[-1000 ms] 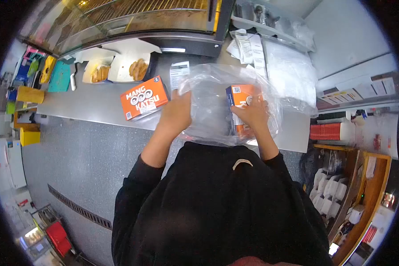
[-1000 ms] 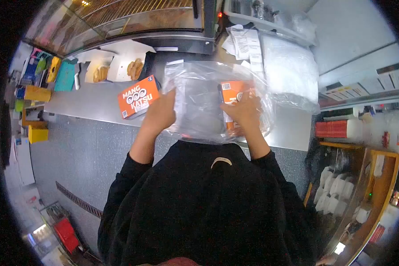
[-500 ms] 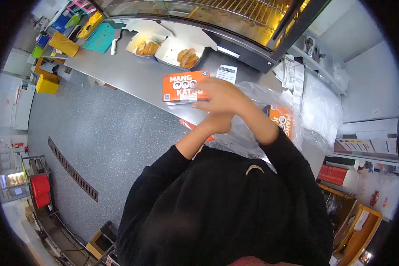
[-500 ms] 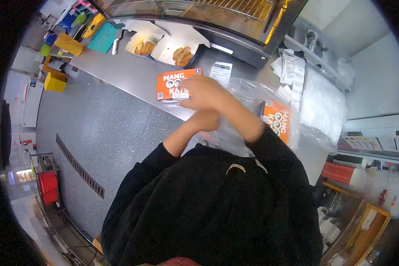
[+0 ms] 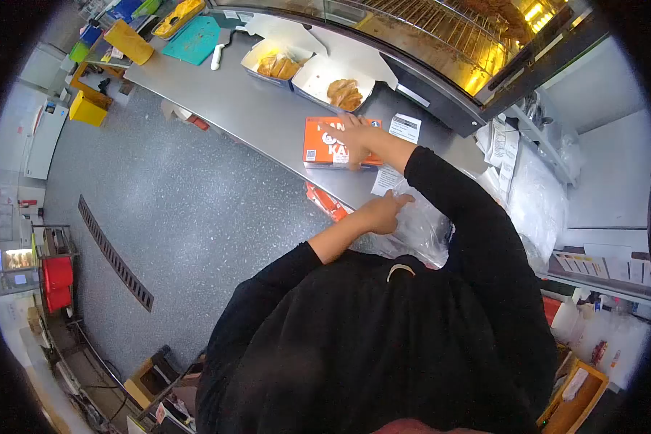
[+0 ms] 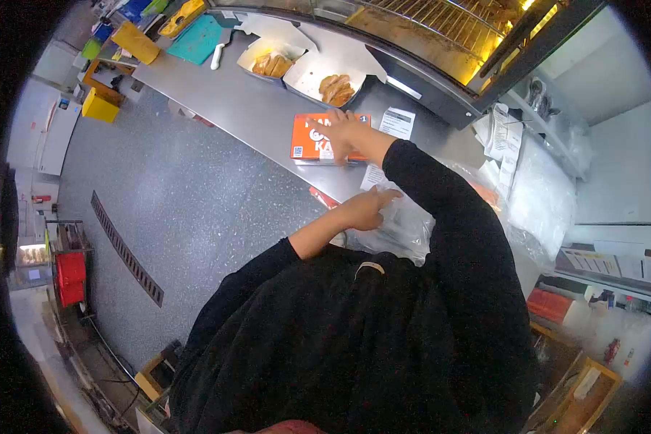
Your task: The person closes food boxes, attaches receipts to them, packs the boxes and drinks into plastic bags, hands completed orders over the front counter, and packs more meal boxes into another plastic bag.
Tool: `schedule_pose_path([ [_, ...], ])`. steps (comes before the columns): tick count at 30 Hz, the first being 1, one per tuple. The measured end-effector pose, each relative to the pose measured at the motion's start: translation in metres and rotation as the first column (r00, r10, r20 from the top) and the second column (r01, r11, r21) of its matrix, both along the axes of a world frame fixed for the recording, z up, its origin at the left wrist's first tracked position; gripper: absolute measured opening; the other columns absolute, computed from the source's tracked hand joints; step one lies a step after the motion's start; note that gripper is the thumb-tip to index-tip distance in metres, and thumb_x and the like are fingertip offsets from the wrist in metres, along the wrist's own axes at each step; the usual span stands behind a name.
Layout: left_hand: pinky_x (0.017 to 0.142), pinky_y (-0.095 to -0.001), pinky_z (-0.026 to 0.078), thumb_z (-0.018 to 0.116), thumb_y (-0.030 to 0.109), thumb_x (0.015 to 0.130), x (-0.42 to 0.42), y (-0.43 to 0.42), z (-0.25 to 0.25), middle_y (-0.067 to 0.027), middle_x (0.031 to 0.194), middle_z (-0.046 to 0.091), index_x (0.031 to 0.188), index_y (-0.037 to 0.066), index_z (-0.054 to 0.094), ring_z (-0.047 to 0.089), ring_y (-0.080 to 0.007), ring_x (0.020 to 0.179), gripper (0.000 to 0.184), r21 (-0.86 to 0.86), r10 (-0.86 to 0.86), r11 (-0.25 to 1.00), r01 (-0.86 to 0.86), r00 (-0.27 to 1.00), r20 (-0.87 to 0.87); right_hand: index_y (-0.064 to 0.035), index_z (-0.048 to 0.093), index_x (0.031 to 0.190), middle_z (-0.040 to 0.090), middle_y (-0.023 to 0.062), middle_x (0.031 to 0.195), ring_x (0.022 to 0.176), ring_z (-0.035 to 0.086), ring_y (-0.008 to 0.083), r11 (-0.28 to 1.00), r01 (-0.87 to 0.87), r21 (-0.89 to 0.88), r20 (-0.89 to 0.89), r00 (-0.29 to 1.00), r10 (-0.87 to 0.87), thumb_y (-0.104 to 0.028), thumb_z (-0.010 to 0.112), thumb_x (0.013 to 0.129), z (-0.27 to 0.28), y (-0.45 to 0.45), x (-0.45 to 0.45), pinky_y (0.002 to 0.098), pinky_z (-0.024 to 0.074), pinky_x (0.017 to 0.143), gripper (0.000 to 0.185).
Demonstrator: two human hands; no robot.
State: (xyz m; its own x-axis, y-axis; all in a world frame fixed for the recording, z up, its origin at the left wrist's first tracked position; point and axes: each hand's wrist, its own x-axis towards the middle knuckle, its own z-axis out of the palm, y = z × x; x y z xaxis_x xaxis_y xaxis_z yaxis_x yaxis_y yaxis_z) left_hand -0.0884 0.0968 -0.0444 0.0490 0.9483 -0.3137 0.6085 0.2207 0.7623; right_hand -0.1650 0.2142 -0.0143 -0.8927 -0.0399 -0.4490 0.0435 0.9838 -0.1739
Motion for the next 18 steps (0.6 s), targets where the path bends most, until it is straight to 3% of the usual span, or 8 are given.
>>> schedule_pose_path([
  [2, 0.083, -0.0477, 0.039, 0.048, 0.002, 0.063, 0.001, 0.000, 0.001, -0.0252, 0.095, 0.054, 0.122, 0.014, 0.032, 0.048, -0.0431, 0.097, 0.062, 0.024, 0.011, 1.000, -0.012, 0.999, 0.039, -0.0230, 0.000, 0.137, 0.015, 0.0292, 0.134, 0.127, 0.013, 0.0398, 0.999, 0.002, 0.033, 0.015, 1.000, -0.003, -0.026, 0.080, 0.041, 0.001, 0.000, 0.000, 0.0479, 0.0119, 0.102, 0.125],
  [7, 0.085, -0.0467, 0.038, 0.049, 0.004, 0.064, 0.003, 0.000, 0.014, -0.0289, 0.104, 0.050, 0.123, 0.014, 0.032, 0.046, -0.0429, 0.102, 0.062, -0.012, 0.000, 1.000, 0.000, 1.000, -0.011, -0.0240, 0.003, 0.137, 0.022, 0.0291, 0.129, 0.123, 0.021, 0.0402, 1.000, -0.013, 0.021, 0.017, 1.000, 0.013, -0.029, 0.080, 0.037, 0.003, 0.000, -0.003, 0.0477, 0.0188, 0.099, 0.126],
  [11, 0.086, -0.0424, 0.040, 0.047, 0.004, 0.067, 0.006, 0.003, 0.005, -0.0335, 0.120, 0.034, 0.128, 0.014, 0.030, 0.047, -0.0421, 0.103, 0.064, -0.021, -0.024, 1.000, 0.023, 0.998, -0.051, -0.0232, 0.012, 0.136, 0.032, 0.0271, 0.121, 0.114, 0.032, 0.0400, 0.988, 0.044, -0.147, -0.177, 0.982, -0.070, -0.036, 0.076, 0.042, -0.008, -0.003, -0.012, 0.0449, 0.0243, 0.095, 0.114],
  [13, 0.089, -0.0422, 0.038, 0.047, 0.005, 0.067, 0.004, 0.005, 0.006, -0.0347, 0.122, 0.031, 0.130, 0.011, 0.027, 0.045, -0.0429, 0.106, 0.067, -0.046, -0.057, 0.997, 0.054, 0.995, -0.084, -0.0227, 0.016, 0.135, 0.035, 0.0265, 0.119, 0.112, 0.034, 0.0404, 0.989, 0.011, -0.146, -0.195, 0.980, -0.040, -0.039, 0.074, 0.044, -0.007, -0.005, -0.011, 0.0442, 0.0263, 0.093, 0.109],
  [16, 0.092, -0.0421, 0.035, 0.048, 0.006, 0.065, 0.004, 0.006, 0.017, -0.0367, 0.122, 0.030, 0.132, 0.008, 0.022, 0.041, -0.0444, 0.109, 0.072, -0.065, -0.113, 0.992, 0.108, 0.991, -0.075, -0.0213, 0.019, 0.134, 0.040, 0.0248, 0.114, 0.110, 0.035, 0.0401, 0.982, 0.089, -0.169, -0.337, 0.931, -0.142, -0.037, 0.073, 0.044, -0.007, -0.005, -0.007, 0.0439, 0.0289, 0.090, 0.107],
  [18, 0.093, -0.0422, 0.034, 0.049, 0.007, 0.064, -0.001, 0.010, 0.017, -0.0381, 0.120, 0.031, 0.133, 0.007, 0.020, 0.038, -0.0452, 0.111, 0.075, -0.053, -0.111, 0.993, 0.109, 0.993, -0.042, -0.0201, 0.018, 0.135, 0.042, 0.0238, 0.109, 0.107, 0.037, 0.0390, 0.975, 0.093, -0.202, -0.522, 0.832, -0.188, -0.036, 0.073, 0.045, 0.011, -0.001, -0.006, 0.0427, 0.0308, 0.088, 0.106],
])
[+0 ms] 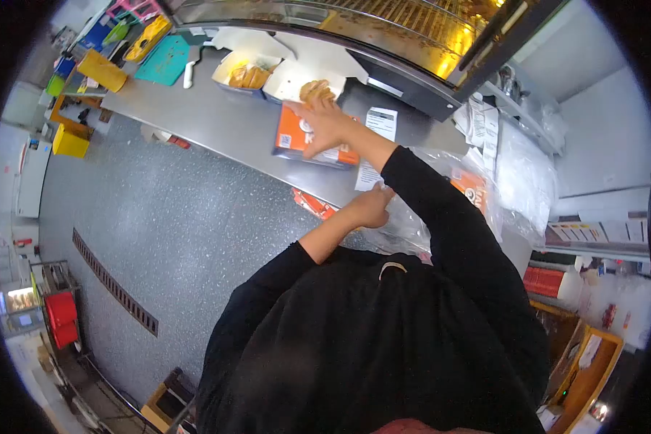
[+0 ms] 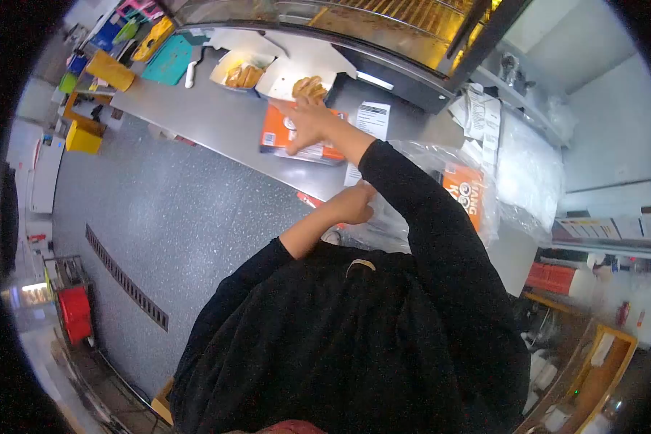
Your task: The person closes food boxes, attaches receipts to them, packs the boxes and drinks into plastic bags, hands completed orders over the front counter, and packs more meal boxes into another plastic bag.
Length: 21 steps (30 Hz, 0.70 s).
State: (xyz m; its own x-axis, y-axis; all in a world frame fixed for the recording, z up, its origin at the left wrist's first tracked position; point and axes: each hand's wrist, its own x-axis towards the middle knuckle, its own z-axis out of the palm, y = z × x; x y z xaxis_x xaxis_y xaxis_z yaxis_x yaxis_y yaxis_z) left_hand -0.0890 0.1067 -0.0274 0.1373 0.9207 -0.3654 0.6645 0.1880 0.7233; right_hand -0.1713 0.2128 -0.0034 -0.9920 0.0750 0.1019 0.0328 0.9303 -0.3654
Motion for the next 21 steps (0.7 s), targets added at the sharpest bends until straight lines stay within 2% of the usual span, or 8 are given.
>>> schedule_pose_path([
  [2, 0.094, -0.0424, 0.034, 0.050, 0.007, 0.062, -0.001, 0.002, -0.008, -0.0395, 0.118, 0.033, 0.133, 0.006, 0.020, 0.035, -0.0458, 0.113, 0.076, 0.008, 0.034, 0.999, -0.035, 0.998, 0.060, -0.0182, 0.018, 0.135, 0.044, 0.0228, 0.105, 0.102, 0.040, 0.0374, 0.997, 0.050, -0.065, -0.107, 0.993, -0.057, -0.036, 0.073, 0.046, 0.042, 0.004, 0.016, 0.0414, 0.0325, 0.086, 0.105],
  [5, 0.094, -0.0421, 0.033, 0.052, 0.009, 0.062, -0.004, 0.009, -0.011, -0.0301, 0.101, 0.051, 0.121, 0.001, 0.039, 0.047, -0.0423, 0.100, 0.060, 0.187, 0.061, 0.980, -0.074, 0.996, 0.071, -0.0146, 0.019, 0.135, 0.045, 0.0218, 0.103, 0.094, 0.043, 0.0348, 0.986, 0.138, -0.090, -0.253, 0.955, -0.157, -0.035, 0.072, 0.048, 0.122, 0.009, 0.063, 0.0402, 0.0347, 0.083, 0.105],
  [7, 0.099, -0.0388, 0.027, 0.054, 0.011, 0.062, -0.011, 0.018, -0.003, -0.0297, 0.108, 0.049, 0.127, 0.002, 0.029, 0.045, -0.0409, 0.104, 0.070, 0.183, 0.014, 0.983, -0.030, 0.996, 0.090, -0.0128, 0.019, 0.135, 0.045, 0.0211, 0.102, 0.094, 0.043, 0.0341, 0.965, 0.230, -0.122, -0.361, 0.896, -0.259, -0.033, 0.073, 0.047, 0.135, 0.018, 0.104, 0.0400, 0.0343, 0.084, 0.105],
  [13, 0.092, -0.0343, 0.034, 0.057, 0.012, 0.061, -0.032, 0.035, 0.048, -0.0287, 0.119, 0.041, 0.124, -0.007, 0.027, 0.042, -0.0338, 0.113, 0.072, 0.114, 0.068, 0.989, -0.095, 0.972, 0.224, -0.0091, 0.018, 0.135, 0.044, 0.0230, 0.101, 0.091, 0.043, 0.0354, 0.786, 0.594, -0.171, -0.635, 0.544, -0.549, -0.032, 0.074, 0.045, 0.071, 0.003, 0.198, 0.0428, 0.0350, 0.081, 0.108],
  [15, 0.093, -0.0328, 0.033, 0.059, 0.010, 0.059, -0.037, 0.045, 0.051, -0.0300, 0.126, 0.033, 0.130, -0.006, 0.015, 0.039, -0.0341, 0.115, 0.085, 0.286, -0.019, 0.957, -0.057, 0.966, 0.256, -0.0097, 0.016, 0.135, 0.043, 0.0245, 0.101, 0.093, 0.043, 0.0367, 0.627, 0.715, -0.310, -0.519, 0.425, -0.742, -0.032, 0.075, 0.046, 0.039, -0.016, 0.218, 0.0438, 0.0353, 0.081, 0.109],
  [17, 0.096, -0.0341, 0.031, 0.063, 0.011, 0.056, -0.036, 0.053, 0.048, -0.0313, 0.125, 0.033, 0.131, -0.005, 0.010, 0.036, -0.0370, 0.118, 0.093, 0.475, -0.036, 0.877, -0.069, 0.977, 0.208, -0.0108, 0.016, 0.136, 0.042, 0.0257, 0.102, 0.095, 0.042, 0.0385, 0.424, 0.854, -0.303, -0.252, 0.357, -0.899, -0.037, 0.074, 0.046, 0.020, -0.032, 0.229, 0.0453, 0.0358, 0.081, 0.110],
  [18, 0.098, -0.0339, 0.029, 0.066, 0.013, 0.057, -0.033, 0.055, 0.062, -0.0317, 0.130, 0.025, 0.132, -0.005, 0.007, 0.031, -0.0371, 0.121, 0.097, 0.328, -0.014, 0.939, -0.099, 0.946, 0.325, -0.0113, 0.015, 0.136, 0.042, 0.0263, 0.103, 0.095, 0.042, 0.0395, 0.317, 0.907, -0.277, -0.110, 0.298, -0.948, -0.039, 0.074, 0.047, 0.012, -0.036, 0.231, 0.0460, 0.0361, 0.080, 0.111],
  [21, 0.093, -0.0350, 0.034, 0.061, 0.010, 0.063, -0.006, 0.058, 0.053, -0.0289, 0.134, 0.019, 0.133, -0.003, 0.005, 0.039, -0.0361, 0.115, 0.090, 0.630, -0.082, 0.776, 0.035, 0.996, 0.045, -0.0132, 0.014, 0.136, 0.041, 0.0263, 0.102, 0.093, 0.043, 0.0401, 0.093, 0.994, -0.063, 0.121, 0.101, -0.987, -0.050, 0.073, 0.044, -0.006, -0.033, 0.226, 0.0486, 0.0366, 0.078, 0.116],
])
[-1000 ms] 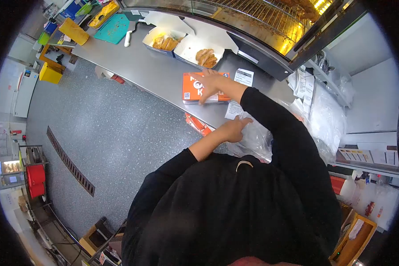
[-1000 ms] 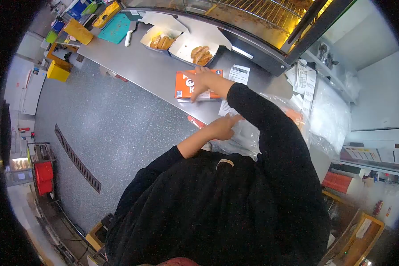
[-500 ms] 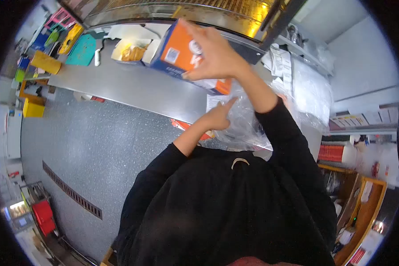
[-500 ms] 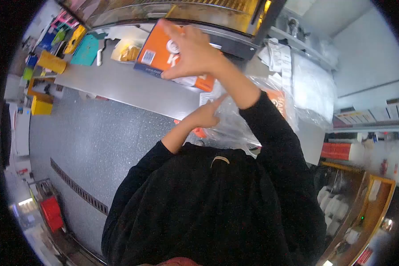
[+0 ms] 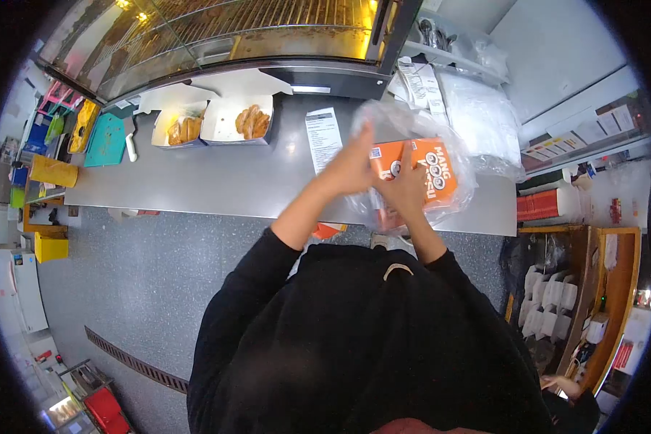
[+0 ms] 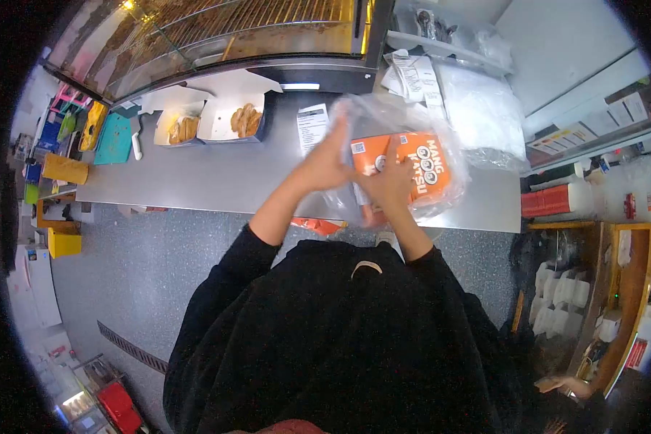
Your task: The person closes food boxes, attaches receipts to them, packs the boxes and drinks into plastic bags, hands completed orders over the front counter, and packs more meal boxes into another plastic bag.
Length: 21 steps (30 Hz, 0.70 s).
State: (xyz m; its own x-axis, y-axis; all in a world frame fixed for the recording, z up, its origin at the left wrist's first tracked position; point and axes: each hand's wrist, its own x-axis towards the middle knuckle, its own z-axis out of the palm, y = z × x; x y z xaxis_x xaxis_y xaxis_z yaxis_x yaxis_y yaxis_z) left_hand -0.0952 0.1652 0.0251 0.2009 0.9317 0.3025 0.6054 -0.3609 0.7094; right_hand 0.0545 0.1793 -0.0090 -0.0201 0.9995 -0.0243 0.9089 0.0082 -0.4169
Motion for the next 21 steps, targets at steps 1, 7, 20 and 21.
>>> schedule_pose_path([
  [1, 0.090, -0.0365, 0.037, 0.061, 0.009, 0.064, 0.011, 0.000, 0.002, -0.0302, 0.133, 0.020, 0.132, -0.002, 0.008, 0.041, -0.0385, 0.111, 0.087, -0.088, -0.047, 0.995, 0.047, 0.999, 0.008, -0.0139, 0.022, 0.134, 0.040, 0.0245, 0.104, 0.094, 0.043, 0.0384, 0.996, 0.006, 0.084, 0.122, 0.992, -0.016, -0.054, 0.066, 0.054, -0.011, 0.002, -0.002, 0.0492, 0.0369, 0.074, 0.099],
  [7, 0.068, -0.0440, 0.047, 0.054, 0.008, 0.068, 0.035, -0.035, 0.035, -0.0409, 0.122, 0.021, 0.129, 0.006, 0.020, 0.054, -0.0460, 0.077, 0.070, -0.164, 0.026, 0.986, -0.040, 0.996, -0.089, -0.0088, 0.037, 0.121, 0.036, 0.0203, 0.117, 0.109, 0.035, 0.0351, 0.950, -0.178, 0.256, 0.331, 0.939, 0.087, -0.038, 0.047, 0.077, -0.064, 0.024, -0.006, 0.0452, 0.0318, 0.081, 0.054],
  [20, 0.097, -0.0441, 0.030, 0.060, 0.007, 0.066, -0.030, -0.074, 0.018, -0.0183, 0.128, 0.038, 0.123, 0.013, 0.045, 0.039, -0.0370, 0.116, 0.059, 0.021, -0.484, 0.868, 0.495, 0.838, 0.253, 0.0037, 0.058, 0.078, 0.059, 0.0159, 0.072, 0.069, 0.057, 0.0257, 0.713, -0.649, -0.265, -0.171, 0.759, 0.628, -0.018, 0.051, 0.075, 0.089, 0.008, 0.058, 0.0323, 0.0436, 0.064, 0.023],
  [21, 0.096, -0.0426, 0.031, 0.059, 0.005, 0.066, -0.042, -0.077, 0.001, -0.0184, 0.122, 0.043, 0.114, 0.011, 0.052, 0.040, -0.0354, 0.115, 0.048, -0.077, -0.374, 0.865, 0.495, 0.741, 0.557, 0.0031, 0.058, 0.079, 0.059, 0.0142, 0.073, 0.071, 0.058, 0.0231, 0.697, -0.657, -0.288, -0.317, 0.752, 0.578, -0.013, 0.052, 0.074, 0.104, 0.003, 0.064, 0.0316, 0.0436, 0.063, 0.018],
])
